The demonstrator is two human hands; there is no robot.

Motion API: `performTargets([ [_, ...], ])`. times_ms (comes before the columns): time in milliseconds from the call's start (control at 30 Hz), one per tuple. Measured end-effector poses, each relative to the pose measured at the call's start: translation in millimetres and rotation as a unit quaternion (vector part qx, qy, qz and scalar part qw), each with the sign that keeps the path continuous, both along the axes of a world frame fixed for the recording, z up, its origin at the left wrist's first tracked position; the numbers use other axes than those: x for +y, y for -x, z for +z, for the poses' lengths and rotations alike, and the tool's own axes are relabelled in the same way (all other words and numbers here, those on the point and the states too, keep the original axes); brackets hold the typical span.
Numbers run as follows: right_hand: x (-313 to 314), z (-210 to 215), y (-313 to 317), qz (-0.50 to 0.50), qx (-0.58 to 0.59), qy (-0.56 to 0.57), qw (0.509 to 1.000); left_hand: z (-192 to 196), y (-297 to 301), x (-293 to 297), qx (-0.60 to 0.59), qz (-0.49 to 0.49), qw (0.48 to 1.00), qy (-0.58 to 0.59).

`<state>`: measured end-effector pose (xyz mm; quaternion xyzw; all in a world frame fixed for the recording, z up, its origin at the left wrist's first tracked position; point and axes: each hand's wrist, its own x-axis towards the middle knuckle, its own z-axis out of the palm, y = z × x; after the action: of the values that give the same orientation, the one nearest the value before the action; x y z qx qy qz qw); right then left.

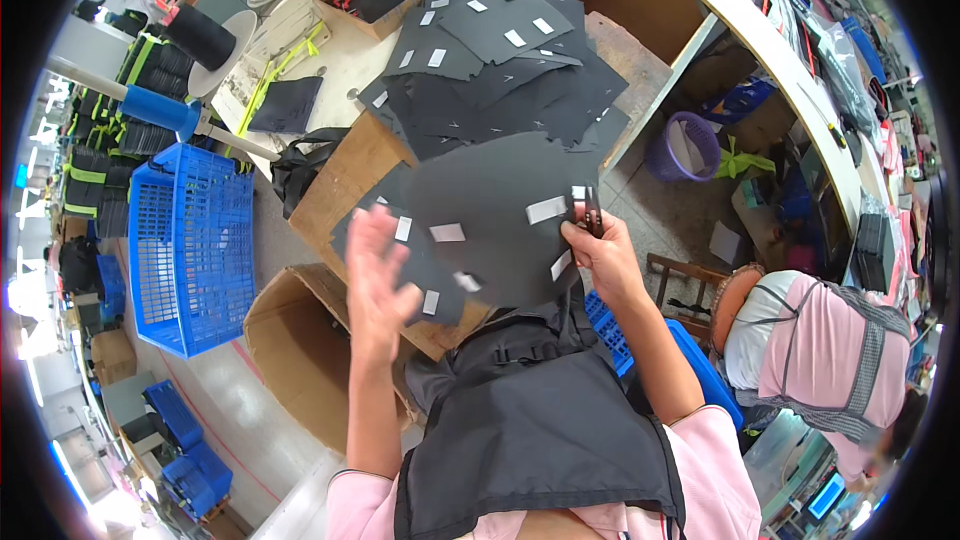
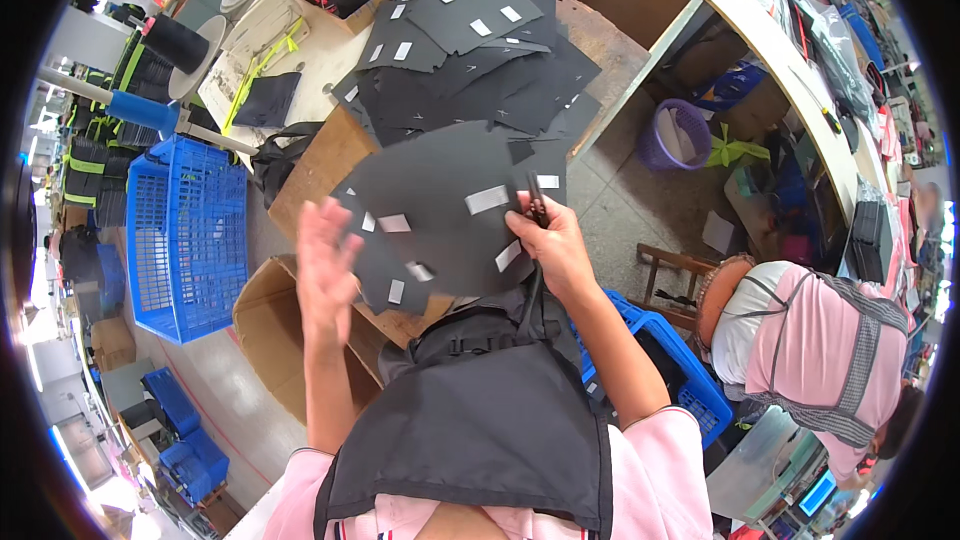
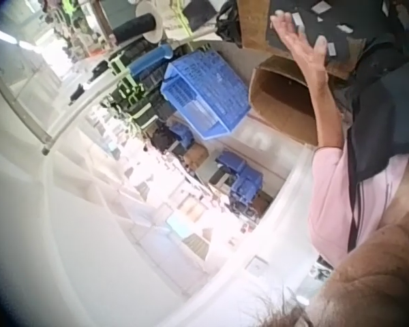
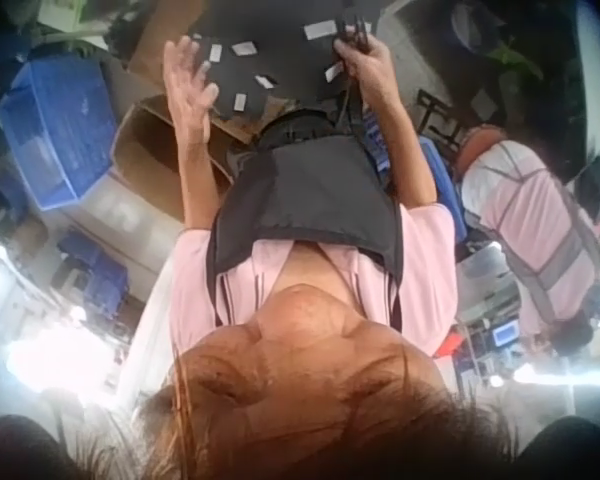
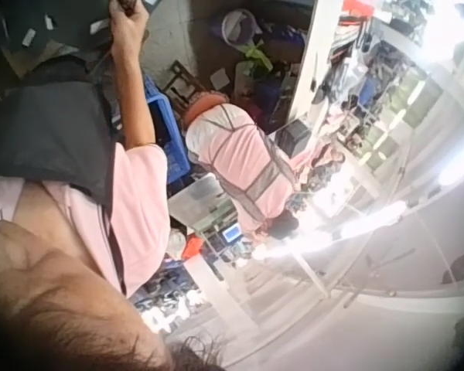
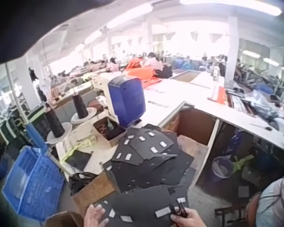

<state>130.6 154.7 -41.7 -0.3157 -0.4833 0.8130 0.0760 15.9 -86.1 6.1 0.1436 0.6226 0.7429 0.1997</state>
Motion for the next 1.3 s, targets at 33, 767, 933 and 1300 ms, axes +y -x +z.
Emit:
performTargets([
  [33,-1,6,1,-0.003,-0.001,-0.002,1.0,5,8,4,0.087,0.006,0.994,0.059],
  [767,-41,53,-24,0.038,0.079,-0.568,0.818,13,-17,59,-0.305,-0.111,0.946,0.009],
  [933,-38,56,-17,0.056,0.089,-0.569,0.816,15,-19,59,-0.326,-0.115,0.938,-0.009],
  [1300,-37,63,-15,0.053,0.095,-0.562,0.82,19,-23,62,-0.293,-0.128,0.947,0.017],
])
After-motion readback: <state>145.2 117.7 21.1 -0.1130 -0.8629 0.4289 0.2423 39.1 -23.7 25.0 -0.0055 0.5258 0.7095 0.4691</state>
